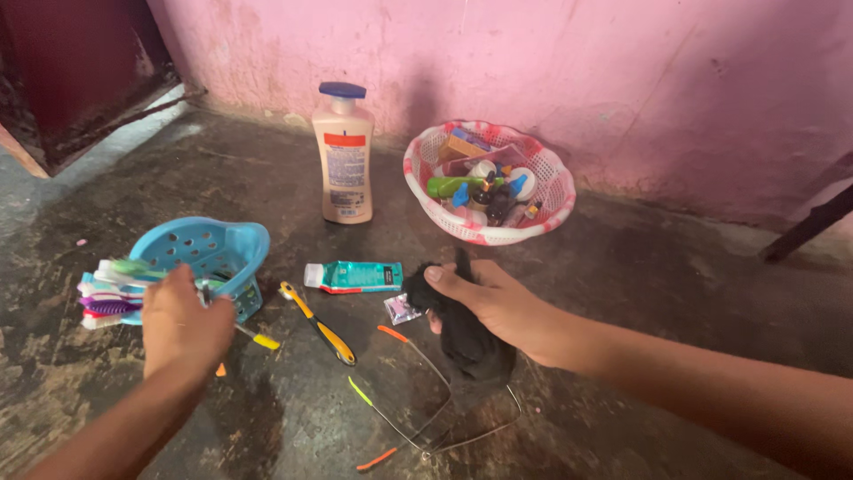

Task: The person wipes several personal care items with a dark cloth, including toothbrushes, dental floss, a toothpaste tube, a small packet, a utility knife, and a lotion bottle. The items are then placed into a blue basket or a white basket.

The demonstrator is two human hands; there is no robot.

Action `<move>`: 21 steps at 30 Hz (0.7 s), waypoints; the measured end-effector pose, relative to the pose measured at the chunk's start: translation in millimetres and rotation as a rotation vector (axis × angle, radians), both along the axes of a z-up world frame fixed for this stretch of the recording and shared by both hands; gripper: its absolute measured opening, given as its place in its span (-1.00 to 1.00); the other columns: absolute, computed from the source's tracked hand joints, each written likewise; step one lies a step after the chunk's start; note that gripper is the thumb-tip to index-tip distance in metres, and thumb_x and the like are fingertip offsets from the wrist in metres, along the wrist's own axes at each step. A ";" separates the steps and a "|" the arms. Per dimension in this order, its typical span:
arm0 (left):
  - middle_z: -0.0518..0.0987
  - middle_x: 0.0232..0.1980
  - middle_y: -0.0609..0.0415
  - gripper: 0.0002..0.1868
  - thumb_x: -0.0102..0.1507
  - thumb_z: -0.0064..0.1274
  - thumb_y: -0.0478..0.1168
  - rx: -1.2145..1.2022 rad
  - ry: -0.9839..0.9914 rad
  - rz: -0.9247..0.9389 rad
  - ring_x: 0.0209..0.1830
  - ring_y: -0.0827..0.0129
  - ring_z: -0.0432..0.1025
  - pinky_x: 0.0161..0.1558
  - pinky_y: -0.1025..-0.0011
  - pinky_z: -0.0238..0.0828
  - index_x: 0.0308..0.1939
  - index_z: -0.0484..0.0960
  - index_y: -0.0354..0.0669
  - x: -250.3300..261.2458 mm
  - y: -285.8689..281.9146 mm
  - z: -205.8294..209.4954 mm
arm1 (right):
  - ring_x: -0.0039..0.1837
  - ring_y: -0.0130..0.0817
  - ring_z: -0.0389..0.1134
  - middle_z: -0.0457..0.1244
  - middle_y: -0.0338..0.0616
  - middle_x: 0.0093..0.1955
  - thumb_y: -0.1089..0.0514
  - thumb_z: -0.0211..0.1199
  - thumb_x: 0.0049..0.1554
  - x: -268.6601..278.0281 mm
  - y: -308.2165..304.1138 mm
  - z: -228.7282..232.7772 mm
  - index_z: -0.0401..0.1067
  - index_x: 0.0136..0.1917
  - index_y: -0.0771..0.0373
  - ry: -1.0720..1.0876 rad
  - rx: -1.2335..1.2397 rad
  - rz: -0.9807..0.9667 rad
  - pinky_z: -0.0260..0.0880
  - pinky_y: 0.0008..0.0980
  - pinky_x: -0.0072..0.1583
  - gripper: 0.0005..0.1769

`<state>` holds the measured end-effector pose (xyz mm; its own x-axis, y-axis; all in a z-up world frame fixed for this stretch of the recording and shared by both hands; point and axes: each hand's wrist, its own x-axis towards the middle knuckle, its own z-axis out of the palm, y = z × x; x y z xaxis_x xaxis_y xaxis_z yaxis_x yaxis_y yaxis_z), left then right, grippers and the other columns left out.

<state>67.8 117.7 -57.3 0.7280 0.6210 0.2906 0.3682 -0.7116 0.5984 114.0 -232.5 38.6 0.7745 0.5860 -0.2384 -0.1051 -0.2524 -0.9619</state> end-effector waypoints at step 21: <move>0.39 0.04 0.03 -0.52 0.14 0.16 -0.22 0.567 0.570 -1.173 0.16 0.14 0.32 0.11 0.23 0.29 0.10 0.35 -0.16 -67.8 -138.2 -40.3 | -0.23 -0.58 0.31 0.35 -0.29 -0.25 -0.28 0.07 0.25 -0.8 -38.6 -11.6 0.48 -0.11 0.22 0.062 -0.019 -0.066 0.31 -0.47 -0.16 -0.48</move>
<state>0.0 -20.6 -97.6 0.8314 -0.5143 -0.2106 -0.5036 -0.8574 0.1058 113.1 -271.1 27.0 0.7946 0.5293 -0.2974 -0.1810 -0.2610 -0.9482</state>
